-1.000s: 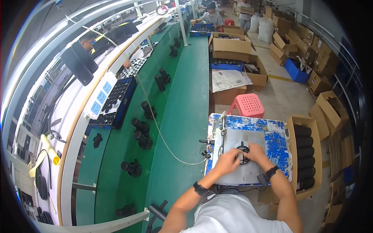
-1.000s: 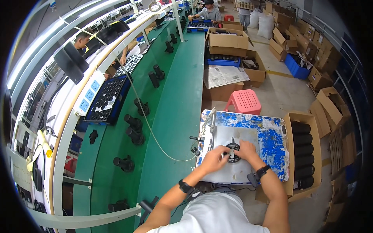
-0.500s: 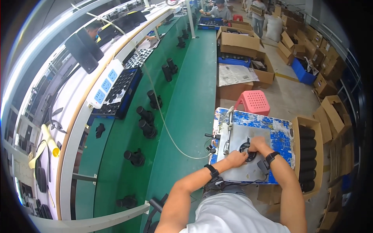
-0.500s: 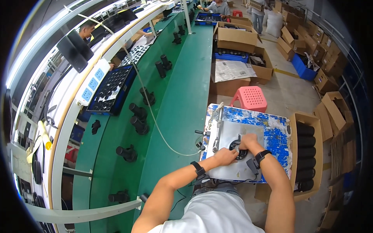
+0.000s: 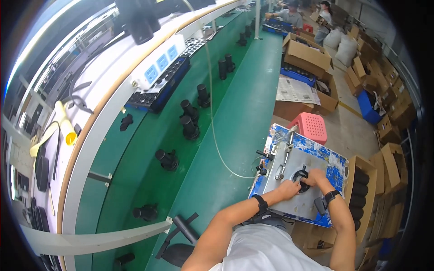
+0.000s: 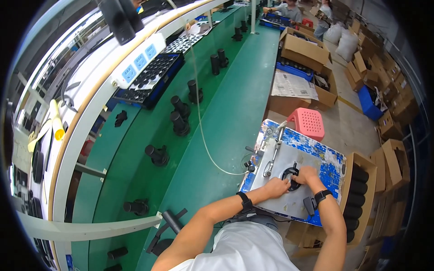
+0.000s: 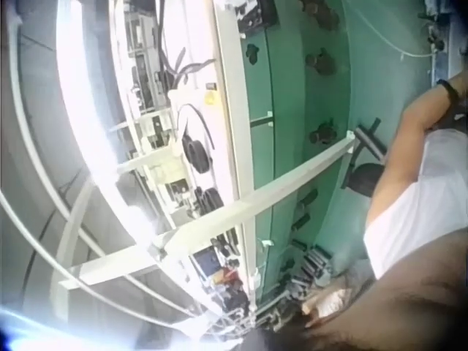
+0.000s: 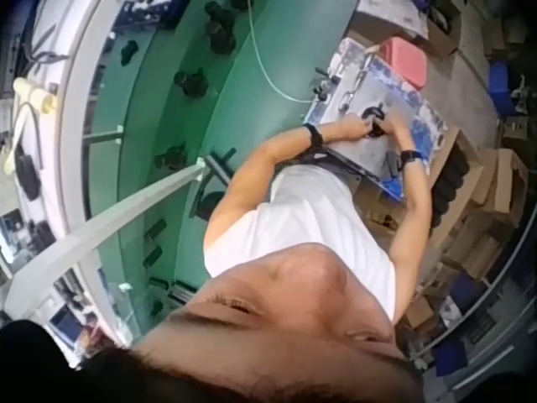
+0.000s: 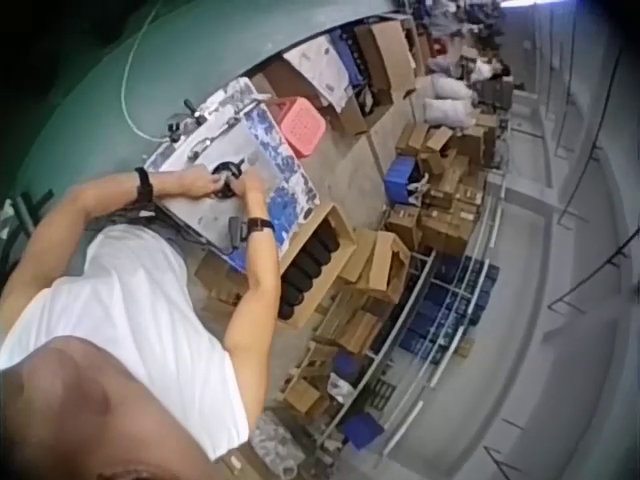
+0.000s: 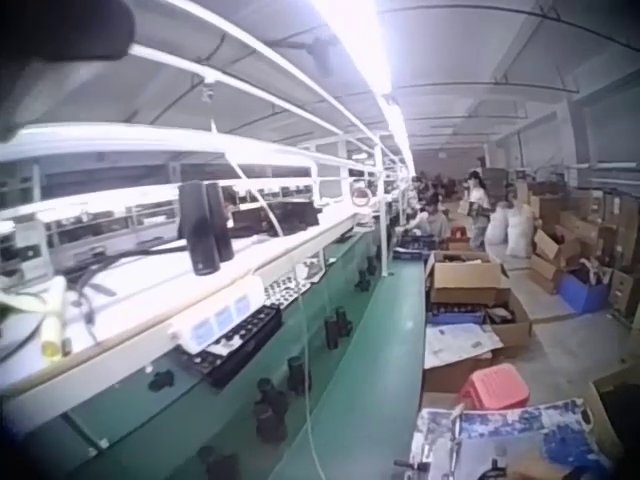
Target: The person picks up a base, places it on a machine, and fits a cylinder from the conveyor belt onto it. After pressing the assembled unit into the machine, they place the finished product into a box and repeat the process.
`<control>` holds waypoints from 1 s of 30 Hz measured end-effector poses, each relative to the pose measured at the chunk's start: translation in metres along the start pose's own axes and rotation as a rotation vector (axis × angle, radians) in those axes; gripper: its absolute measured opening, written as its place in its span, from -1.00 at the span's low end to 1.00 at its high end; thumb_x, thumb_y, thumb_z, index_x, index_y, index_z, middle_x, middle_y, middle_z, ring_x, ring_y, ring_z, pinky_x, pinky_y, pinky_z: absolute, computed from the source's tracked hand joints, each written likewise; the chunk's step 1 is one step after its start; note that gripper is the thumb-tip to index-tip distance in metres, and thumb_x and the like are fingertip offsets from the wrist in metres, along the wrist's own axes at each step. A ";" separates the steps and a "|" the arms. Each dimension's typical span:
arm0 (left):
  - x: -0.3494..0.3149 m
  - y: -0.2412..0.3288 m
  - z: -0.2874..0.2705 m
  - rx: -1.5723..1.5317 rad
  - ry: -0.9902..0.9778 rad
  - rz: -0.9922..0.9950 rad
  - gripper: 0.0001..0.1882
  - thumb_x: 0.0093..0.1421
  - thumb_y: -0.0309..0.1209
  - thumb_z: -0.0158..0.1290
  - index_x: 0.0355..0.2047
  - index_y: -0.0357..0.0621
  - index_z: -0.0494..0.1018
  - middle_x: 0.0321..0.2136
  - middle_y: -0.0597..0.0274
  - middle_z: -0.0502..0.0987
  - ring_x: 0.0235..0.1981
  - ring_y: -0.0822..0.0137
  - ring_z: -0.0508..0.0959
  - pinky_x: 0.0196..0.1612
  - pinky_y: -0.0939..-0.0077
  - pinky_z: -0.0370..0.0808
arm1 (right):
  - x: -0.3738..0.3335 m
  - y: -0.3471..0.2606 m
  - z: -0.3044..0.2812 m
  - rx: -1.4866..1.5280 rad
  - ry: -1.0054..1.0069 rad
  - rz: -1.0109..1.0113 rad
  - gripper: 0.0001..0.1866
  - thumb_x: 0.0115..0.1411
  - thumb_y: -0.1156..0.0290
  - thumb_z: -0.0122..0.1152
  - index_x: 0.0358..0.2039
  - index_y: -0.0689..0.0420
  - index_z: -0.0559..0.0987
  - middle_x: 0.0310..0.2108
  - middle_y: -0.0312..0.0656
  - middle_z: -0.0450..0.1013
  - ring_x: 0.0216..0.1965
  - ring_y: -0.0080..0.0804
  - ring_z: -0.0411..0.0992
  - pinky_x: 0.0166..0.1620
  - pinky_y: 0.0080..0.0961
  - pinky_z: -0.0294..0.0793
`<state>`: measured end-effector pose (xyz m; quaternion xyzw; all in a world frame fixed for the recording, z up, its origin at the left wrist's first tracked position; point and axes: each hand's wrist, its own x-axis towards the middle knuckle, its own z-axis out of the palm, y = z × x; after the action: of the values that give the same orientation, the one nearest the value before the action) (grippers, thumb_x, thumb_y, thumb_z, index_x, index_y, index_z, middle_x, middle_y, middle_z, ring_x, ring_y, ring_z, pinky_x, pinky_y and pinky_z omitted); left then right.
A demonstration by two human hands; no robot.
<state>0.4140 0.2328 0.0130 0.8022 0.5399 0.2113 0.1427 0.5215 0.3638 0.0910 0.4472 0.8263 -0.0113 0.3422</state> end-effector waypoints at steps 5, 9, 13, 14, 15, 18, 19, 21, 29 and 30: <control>0.003 0.000 -0.006 -0.024 -0.088 -0.002 -0.67 0.16 -0.14 0.04 -0.33 -0.18 0.46 -0.36 0.01 0.51 -0.40 0.10 0.59 -0.38 0.23 0.51 | -0.005 -0.004 -0.003 0.110 0.121 -0.015 -0.49 -0.01 -0.07 0.22 -0.51 0.22 0.65 -0.41 0.02 0.57 -0.31 -0.01 0.54 -0.16 -0.22 0.52; 0.004 -0.003 0.009 -0.064 0.011 -0.015 -0.68 0.16 -0.15 0.05 -0.41 -0.19 0.48 -0.41 0.02 0.51 -0.44 0.12 0.58 -0.42 0.23 0.49 | -0.008 -0.003 0.002 0.158 0.269 0.031 -0.48 -0.06 -0.05 0.26 -0.52 0.28 0.63 -0.43 0.13 0.54 -0.34 0.05 0.54 -0.24 -0.16 0.53; 0.003 0.001 0.023 -0.112 0.124 0.019 -0.71 0.15 -0.19 0.05 -0.38 -0.20 0.45 -0.44 0.05 0.50 -0.50 0.14 0.57 -0.46 0.21 0.47 | 0.001 0.018 0.011 0.084 0.284 -0.105 -0.39 -0.07 -0.13 0.27 -0.61 0.32 0.61 -0.60 0.08 0.51 -0.49 0.02 0.53 -0.36 -0.17 0.52; 0.002 -0.001 0.019 -0.148 0.162 -0.037 -0.72 0.15 -0.21 0.05 -0.35 -0.20 0.43 -0.44 0.06 0.49 -0.48 0.13 0.57 -0.44 0.19 0.48 | 0.008 0.019 0.011 0.071 0.288 -0.132 -0.39 -0.07 -0.13 0.27 -0.61 0.32 0.61 -0.60 0.08 0.51 -0.49 0.02 0.53 -0.36 -0.17 0.52; -0.004 0.006 0.018 -0.213 0.213 -0.069 -0.73 0.16 -0.23 0.04 -0.31 -0.19 0.42 -0.45 0.08 0.49 -0.47 0.11 0.56 -0.41 0.17 0.48 | 0.013 0.023 0.010 0.201 0.128 -0.172 -0.38 -0.06 -0.15 0.26 -0.63 0.31 0.61 -0.67 0.04 0.49 -0.57 -0.05 0.52 -0.40 -0.21 0.51; -0.053 0.026 -0.082 -0.558 0.410 0.020 -0.78 0.16 -0.30 0.03 -0.26 -0.18 0.45 -0.44 0.11 0.50 -0.42 0.05 0.55 -0.32 0.18 0.49 | 0.008 0.033 0.006 0.515 -0.053 -0.292 -0.39 0.00 -0.13 0.27 -0.70 0.27 0.60 -0.81 -0.11 0.44 -0.74 -0.37 0.45 -0.56 -0.41 0.44; -0.073 0.016 -0.112 -0.637 0.388 0.012 -0.77 0.18 -0.31 0.03 -0.23 -0.18 0.47 -0.38 0.13 0.53 -0.36 0.08 0.57 -0.30 0.25 0.50 | 0.008 0.035 0.008 0.507 -0.062 -0.312 -0.39 0.00 -0.13 0.27 -0.70 0.27 0.60 -0.81 -0.11 0.44 -0.74 -0.37 0.45 -0.56 -0.41 0.44; -0.114 -0.020 -0.164 -0.804 0.401 -0.092 -0.78 0.21 -0.33 0.03 -0.24 -0.20 0.52 -0.31 0.13 0.59 -0.31 0.18 0.60 -0.28 0.38 0.53 | 0.010 0.044 0.011 0.729 -0.169 -0.252 -0.48 0.03 0.01 0.30 -0.75 0.25 0.58 -0.78 -0.17 0.47 -0.75 -0.50 0.43 -0.63 -0.53 0.39; -0.194 -0.236 -0.286 -0.752 0.872 -0.923 -0.84 0.23 -0.47 -0.10 -0.31 -0.28 0.46 -0.54 0.21 0.54 -0.58 0.48 0.49 -0.48 0.63 0.45 | 0.026 0.047 -0.019 0.918 -0.550 -0.219 -0.55 0.05 0.21 0.37 -0.78 0.30 0.56 -0.77 -0.16 0.47 -0.78 -0.52 0.42 -0.66 -0.62 0.39; -0.187 -0.260 -0.302 -0.671 0.806 -0.970 -0.83 0.23 -0.45 -0.09 -0.32 -0.29 0.46 -0.54 0.21 0.55 -0.60 0.48 0.49 -0.47 0.63 0.45 | 0.033 0.048 -0.020 0.929 -0.549 -0.222 -0.55 0.05 0.21 0.37 -0.78 0.30 0.56 -0.77 -0.16 0.47 -0.78 -0.52 0.42 -0.66 -0.62 0.39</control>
<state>-0.0054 0.1573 0.1220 0.2439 0.7525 0.5588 0.2489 0.5346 0.4227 0.1010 0.4422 0.6569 -0.5272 0.3084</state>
